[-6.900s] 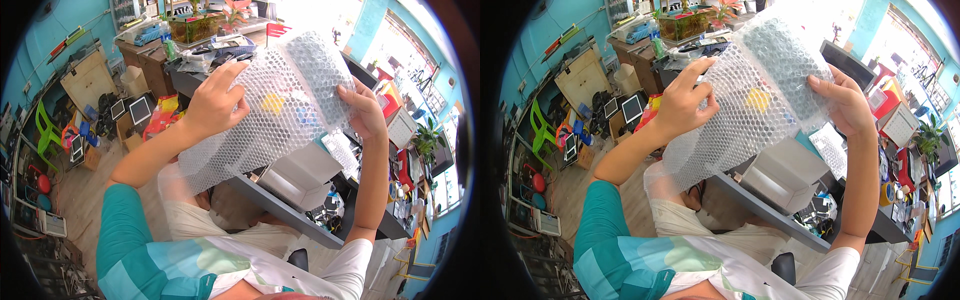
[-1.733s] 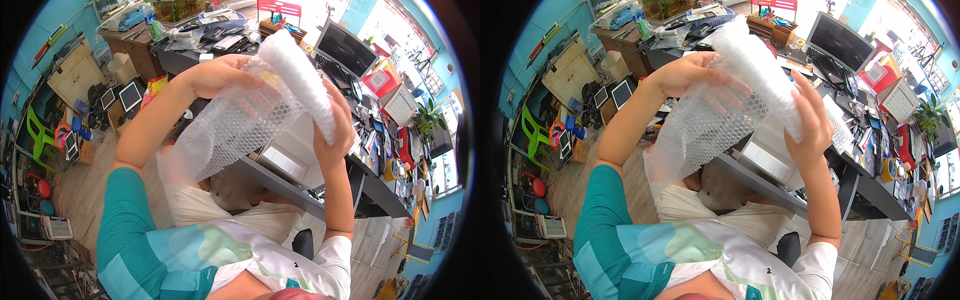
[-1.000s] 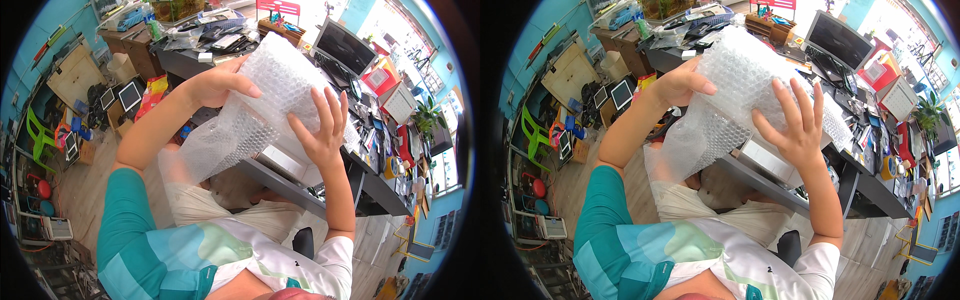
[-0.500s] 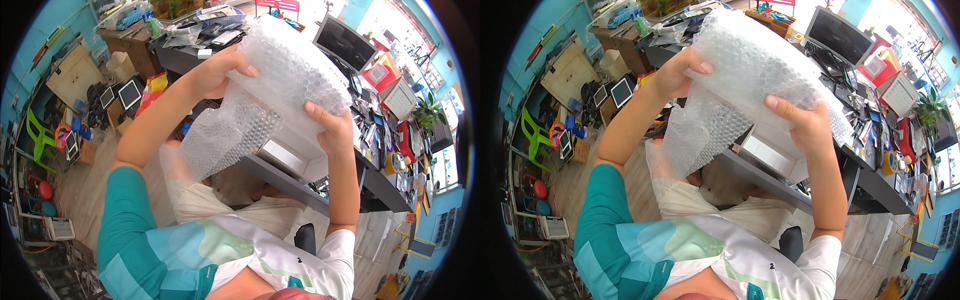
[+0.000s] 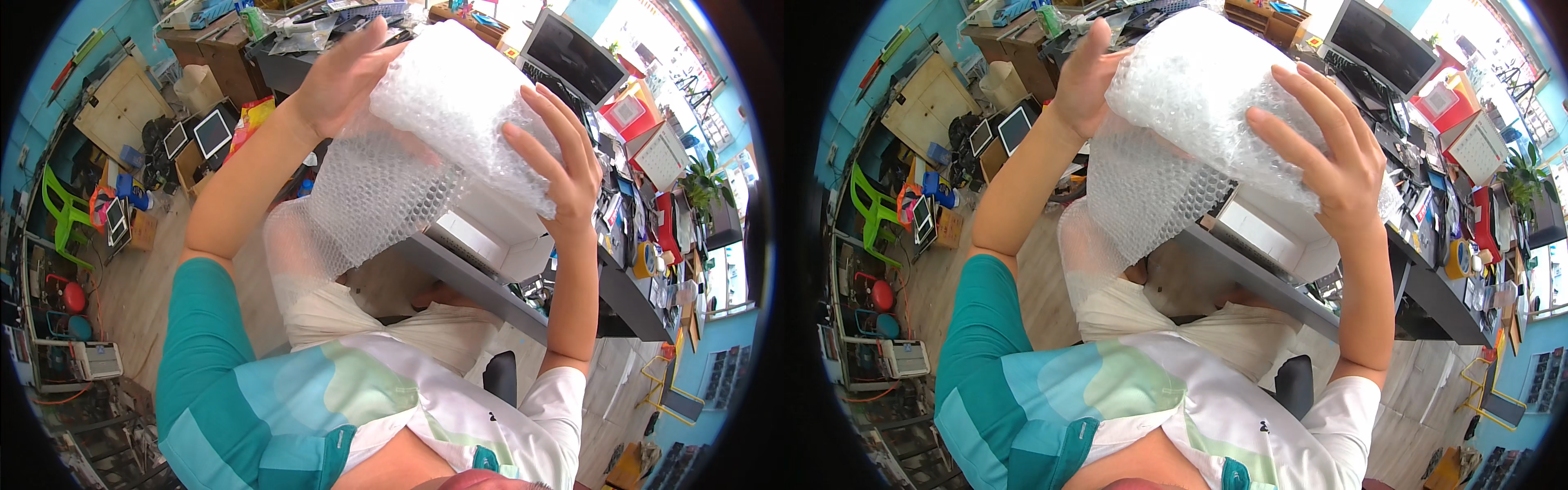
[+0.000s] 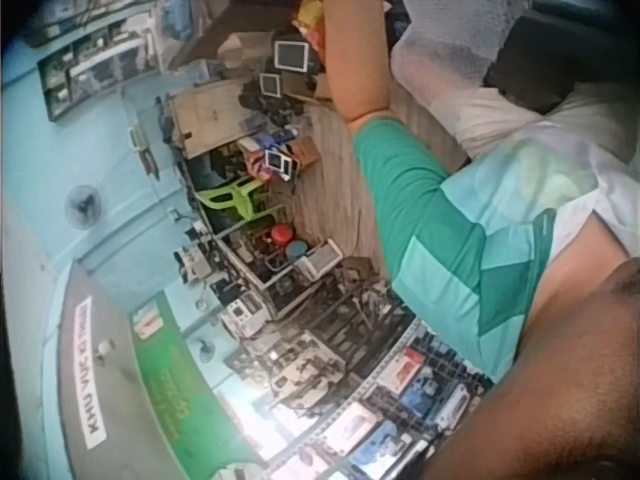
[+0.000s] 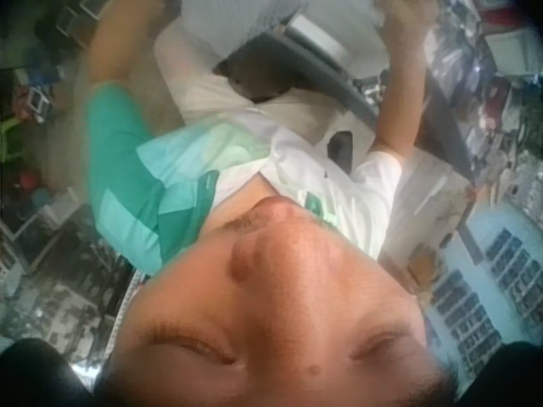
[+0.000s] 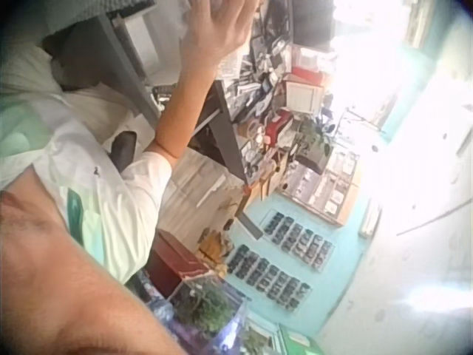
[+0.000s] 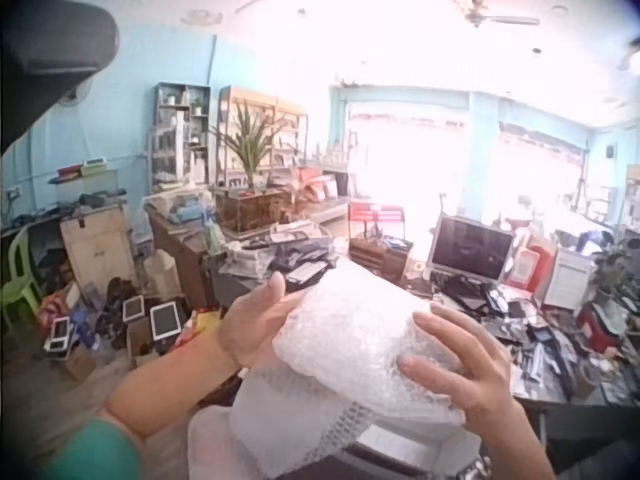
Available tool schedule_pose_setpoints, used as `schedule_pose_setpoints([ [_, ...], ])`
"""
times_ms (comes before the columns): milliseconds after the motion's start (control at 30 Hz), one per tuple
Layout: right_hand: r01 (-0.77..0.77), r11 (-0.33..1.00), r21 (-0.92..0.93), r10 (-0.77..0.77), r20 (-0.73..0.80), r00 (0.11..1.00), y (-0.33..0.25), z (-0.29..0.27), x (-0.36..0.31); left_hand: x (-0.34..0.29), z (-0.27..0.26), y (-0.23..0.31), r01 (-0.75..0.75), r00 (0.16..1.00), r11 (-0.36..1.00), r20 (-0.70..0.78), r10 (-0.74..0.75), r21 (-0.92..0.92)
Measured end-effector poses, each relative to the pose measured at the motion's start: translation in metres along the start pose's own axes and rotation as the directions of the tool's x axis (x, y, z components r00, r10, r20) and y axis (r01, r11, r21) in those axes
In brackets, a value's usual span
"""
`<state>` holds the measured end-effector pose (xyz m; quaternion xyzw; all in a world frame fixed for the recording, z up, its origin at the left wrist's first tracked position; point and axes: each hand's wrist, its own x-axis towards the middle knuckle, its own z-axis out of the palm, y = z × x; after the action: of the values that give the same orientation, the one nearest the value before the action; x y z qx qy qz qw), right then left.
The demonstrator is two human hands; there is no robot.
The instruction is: The person wraps a small electronic device in bubble wrap, folds the wrap around the item, and places it into a cardboard box. The person then wraps a second small electronic device in bubble wrap and places it into the same box.
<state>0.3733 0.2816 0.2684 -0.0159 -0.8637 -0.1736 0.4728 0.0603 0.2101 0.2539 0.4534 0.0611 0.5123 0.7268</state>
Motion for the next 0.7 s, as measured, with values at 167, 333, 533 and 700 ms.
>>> schedule_pose_setpoints([
  [167, 0.002, 0.995, -0.096, 0.002, 0.033, 0.999, -0.002, 0.002, -0.004, 0.010, 0.018, -0.007, 0.070, 0.988, 0.872, -0.152, 0.005, 0.485],
  [333, -0.197, 0.935, 0.294, 0.201, 0.016, 0.979, 0.009, -0.006, -0.006, 0.021, 0.026, -0.012, 0.007, 0.981, 0.968, -0.191, 0.042, 0.251],
  [533, -0.735, 0.370, 0.568, 0.838, 0.137, 0.528, -0.005, -0.020, -0.004, 0.027, -0.006, -0.005, 0.060, 0.996, 0.884, -0.088, -0.022, 0.463],
  [700, -0.602, 0.096, 0.793, 0.845, 0.255, 0.471, 0.008, -0.029, 0.003, 0.054, 0.019, 0.008, -0.009, 0.991, 0.706, -0.090, 0.103, 0.708],
])
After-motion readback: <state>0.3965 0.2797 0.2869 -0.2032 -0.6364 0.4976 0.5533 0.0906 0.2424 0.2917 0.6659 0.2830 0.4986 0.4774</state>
